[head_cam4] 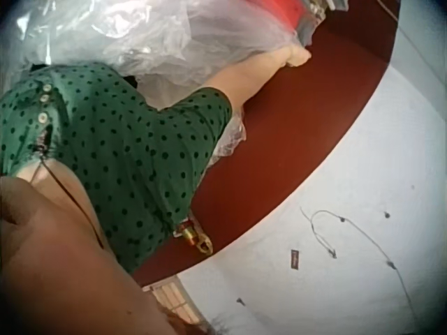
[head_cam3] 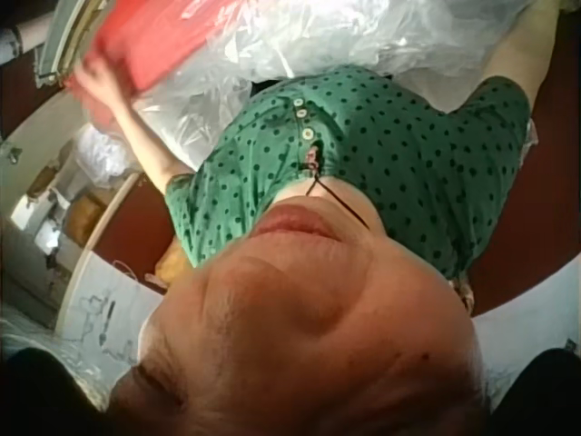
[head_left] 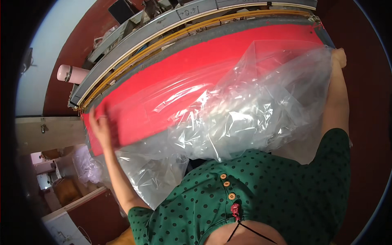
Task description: The person wraps a red cushion in plastic film by pulling, smoothing, and tucking the transparent plastic sheet over the cushion by hand.
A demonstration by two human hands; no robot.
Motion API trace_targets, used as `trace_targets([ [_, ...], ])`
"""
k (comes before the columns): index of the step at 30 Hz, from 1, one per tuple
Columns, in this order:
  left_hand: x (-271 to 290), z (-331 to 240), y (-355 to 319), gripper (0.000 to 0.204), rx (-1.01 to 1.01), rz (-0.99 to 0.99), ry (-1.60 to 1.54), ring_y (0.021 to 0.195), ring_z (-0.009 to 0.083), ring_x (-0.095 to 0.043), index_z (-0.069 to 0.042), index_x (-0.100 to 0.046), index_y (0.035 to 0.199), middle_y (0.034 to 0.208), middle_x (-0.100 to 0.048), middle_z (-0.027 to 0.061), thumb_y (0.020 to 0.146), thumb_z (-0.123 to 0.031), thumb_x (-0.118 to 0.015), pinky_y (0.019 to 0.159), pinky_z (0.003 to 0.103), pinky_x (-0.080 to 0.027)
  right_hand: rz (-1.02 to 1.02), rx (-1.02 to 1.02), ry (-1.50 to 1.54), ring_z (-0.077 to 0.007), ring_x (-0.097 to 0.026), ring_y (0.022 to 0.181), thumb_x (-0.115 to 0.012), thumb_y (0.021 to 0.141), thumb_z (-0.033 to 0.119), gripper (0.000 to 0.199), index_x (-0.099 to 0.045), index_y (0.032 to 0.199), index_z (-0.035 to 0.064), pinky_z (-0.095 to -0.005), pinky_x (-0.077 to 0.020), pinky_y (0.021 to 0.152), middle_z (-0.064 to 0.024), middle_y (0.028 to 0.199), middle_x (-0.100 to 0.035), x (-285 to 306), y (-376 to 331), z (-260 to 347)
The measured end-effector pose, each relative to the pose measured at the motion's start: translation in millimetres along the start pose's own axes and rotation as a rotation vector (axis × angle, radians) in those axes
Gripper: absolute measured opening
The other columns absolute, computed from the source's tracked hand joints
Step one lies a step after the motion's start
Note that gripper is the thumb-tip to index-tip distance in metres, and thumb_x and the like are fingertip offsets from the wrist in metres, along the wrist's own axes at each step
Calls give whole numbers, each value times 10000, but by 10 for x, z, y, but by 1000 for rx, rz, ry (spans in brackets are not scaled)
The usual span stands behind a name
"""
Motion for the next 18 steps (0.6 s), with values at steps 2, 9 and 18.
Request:
trace_targets([
  [2,-621,-1435,-503,894,-243,473,-153,1276,305,-219,-70,-285,1324,1368,-263,152,618,-394,-728,1029,409,-206,-29,25,-12,-308,-569,970,-473,799,275,307,-580,1031,106,-415,-458,791,-130,1040,-593,1,70,-40],
  [9,-1019,-2766,-1428,276,-744,614,-308,967,253,-537,-27,-506,1003,960,-562,145,777,-145,-614,834,398,-426,-17,79,35,-307,-565,979,-418,815,266,313,-583,1028,107,-417,-456,794,-136,1049,-590,-125,167,53],
  [18,-941,-794,-1022,247,546,155,-485,512,24,-318,-35,-552,654,525,-397,-43,834,-203,-562,431,221,-257,-8,115,13,-324,-562,975,-430,821,330,332,-572,1046,130,-434,-450,786,-132,1055,-587,-174,135,88],
])
Point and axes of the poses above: each hand's wrist, its own y-axis towards the middle knuckle, its own x-axis out of the back of the hand, z = x × y, the point moved 9 cm from there along y, towards the middle knuckle
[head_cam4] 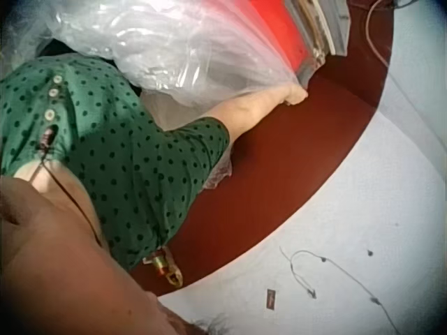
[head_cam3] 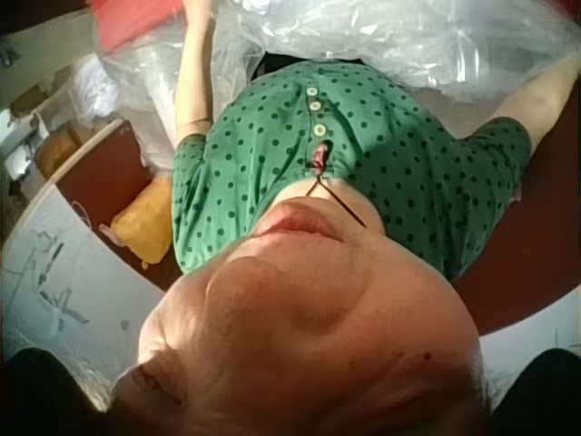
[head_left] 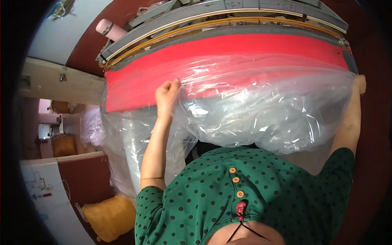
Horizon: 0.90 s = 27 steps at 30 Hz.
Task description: The person wraps a red cushion in plastic film by pulling, smoothing, and tucking the transparent plastic sheet over the cushion by hand.
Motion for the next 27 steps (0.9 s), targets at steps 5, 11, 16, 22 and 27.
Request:
trace_targets([
  [5,61,-474,-16,173,-292,-261,708,511,178,-509,-19,-556,693,574,-540,42,769,-156,-629,500,286,-403,12,-3,16,-327,-552,986,-437,826,357,344,-572,1045,129,-435,-447,789,-131,1058,-583,-102,98,-136],
  [11,-238,-983,-54,248,-866,-96,718,1020,305,-475,-40,-605,920,1087,-544,118,788,-247,-568,810,373,-396,17,-3,35,-329,-550,980,-426,833,364,344,-576,1045,139,-433,-444,786,-121,1061,-582,-155,177,-199],
  [16,-509,-693,74,287,-804,-1,973,1126,374,-381,-70,-611,1016,1191,-485,119,809,-255,-535,912,436,-327,40,-38,149,-306,-566,951,-462,824,374,357,-599,1018,107,-400,-442,792,-117,1037,-598,-124,161,-281],
  [22,-490,-707,436,196,-745,-92,764,1003,305,-472,-50,-643,810,997,-564,87,721,-225,-638,820,414,-370,-86,43,1134,-145,-562,788,-679,737,270,286,-634,855,14,-251,-436,732,-56,847,-625,-225,725,-1104],
  [27,-249,-569,554,217,-618,-187,681,910,269,-491,-47,-607,752,893,-563,80,688,-241,-680,755,378,-408,-15,45,1309,-113,-541,781,-698,730,217,267,-614,882,14,-223,-431,742,-33,862,-607,-27,636,-1100],
])
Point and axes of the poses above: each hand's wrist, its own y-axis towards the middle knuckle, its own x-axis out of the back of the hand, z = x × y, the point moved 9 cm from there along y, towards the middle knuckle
